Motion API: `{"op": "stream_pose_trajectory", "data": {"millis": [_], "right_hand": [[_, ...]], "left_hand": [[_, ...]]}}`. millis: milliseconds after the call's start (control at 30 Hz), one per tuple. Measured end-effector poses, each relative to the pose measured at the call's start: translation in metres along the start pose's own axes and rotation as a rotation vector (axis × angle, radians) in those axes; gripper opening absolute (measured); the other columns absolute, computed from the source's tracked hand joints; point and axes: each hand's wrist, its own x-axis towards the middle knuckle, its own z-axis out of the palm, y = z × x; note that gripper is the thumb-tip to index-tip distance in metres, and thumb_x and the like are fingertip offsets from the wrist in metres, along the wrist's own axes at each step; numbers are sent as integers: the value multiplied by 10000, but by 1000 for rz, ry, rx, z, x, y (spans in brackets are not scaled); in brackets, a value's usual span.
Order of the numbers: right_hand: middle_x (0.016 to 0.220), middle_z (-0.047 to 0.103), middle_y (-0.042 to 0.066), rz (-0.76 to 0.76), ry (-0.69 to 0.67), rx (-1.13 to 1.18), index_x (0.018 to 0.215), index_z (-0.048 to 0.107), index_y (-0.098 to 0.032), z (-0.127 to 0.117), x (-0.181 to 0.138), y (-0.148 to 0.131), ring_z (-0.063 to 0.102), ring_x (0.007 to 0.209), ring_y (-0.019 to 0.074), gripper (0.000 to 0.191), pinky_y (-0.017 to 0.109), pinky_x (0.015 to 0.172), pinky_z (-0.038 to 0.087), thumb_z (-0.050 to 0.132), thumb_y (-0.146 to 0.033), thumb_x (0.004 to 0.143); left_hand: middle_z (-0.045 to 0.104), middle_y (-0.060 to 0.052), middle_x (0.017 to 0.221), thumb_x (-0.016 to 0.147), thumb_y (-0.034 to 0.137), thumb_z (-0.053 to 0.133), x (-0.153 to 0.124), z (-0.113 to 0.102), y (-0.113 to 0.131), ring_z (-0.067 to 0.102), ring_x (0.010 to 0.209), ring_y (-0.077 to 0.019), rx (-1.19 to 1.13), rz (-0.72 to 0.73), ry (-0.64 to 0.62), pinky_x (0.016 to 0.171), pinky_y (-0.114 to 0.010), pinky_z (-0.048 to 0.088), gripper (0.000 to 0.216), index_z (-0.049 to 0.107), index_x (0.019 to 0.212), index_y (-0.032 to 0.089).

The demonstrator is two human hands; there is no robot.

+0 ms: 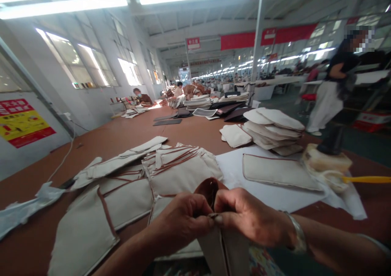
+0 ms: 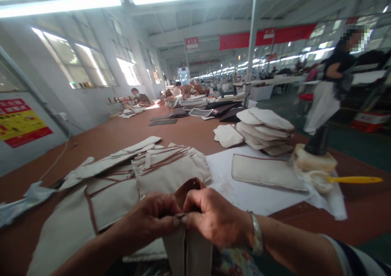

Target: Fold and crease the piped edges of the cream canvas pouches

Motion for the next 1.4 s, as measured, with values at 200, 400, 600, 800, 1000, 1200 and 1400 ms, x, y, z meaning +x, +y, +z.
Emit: {"op": "stream_pose_trajectory", "data": {"millis": [200,400,600,800,1000,1200,1400], "right_hand": [[744,558,-15,-33,50,8,830,603,-147,2,-1,13,464,662,112,100,211,565,363,607,-246,845],[706,558,-22,-305,173,-102,843,620,-149,5,-4,25,468,611,98,38,204,558,360,617,-186,832],[798,584,32,-375,83,197,833,632,-156,3,-8,21,509,718,134,84,231,664,408,596,-231,845],[836,547,49,-55,-195,749,959,574,-180,12,-15,4,582,814,190,265,280,734,486,482,-404,851],[786,542,29,-172,60,431,874,642,-154,-4,-27,22,451,717,134,315,239,671,396,642,-469,866],[697,447,-14,-114,51,317,863,618,-102,-16,-28,19,375,622,93,499,218,569,310,457,-562,971],[597,430,-53,-120,11,177,742,581,-112,-16,-25,20,330,530,55,403,161,450,244,685,-490,834]], "left_hand": [[442,42,619,741,261,613,4,3,-3,341,584,-105,-21,6,-32,538,-243,267,124,573,715,146],[433,45,639,758,232,559,5,5,1,334,600,-104,31,15,-45,537,-242,254,88,567,733,147],[449,38,623,751,293,598,2,16,-4,340,575,-96,-106,-13,-28,518,-230,236,166,607,758,128],[494,14,582,728,309,642,1,29,1,390,533,-94,-469,-85,31,507,-215,274,195,579,670,133],[489,18,602,737,417,718,1,30,-2,339,539,-78,-335,5,-29,506,-208,232,323,590,711,121],[457,30,593,753,351,645,-4,27,16,340,552,-87,-105,48,19,489,-204,236,234,587,701,130],[562,12,637,814,316,662,-4,24,11,466,584,-101,113,124,67,514,-194,350,215,662,696,136]]}}
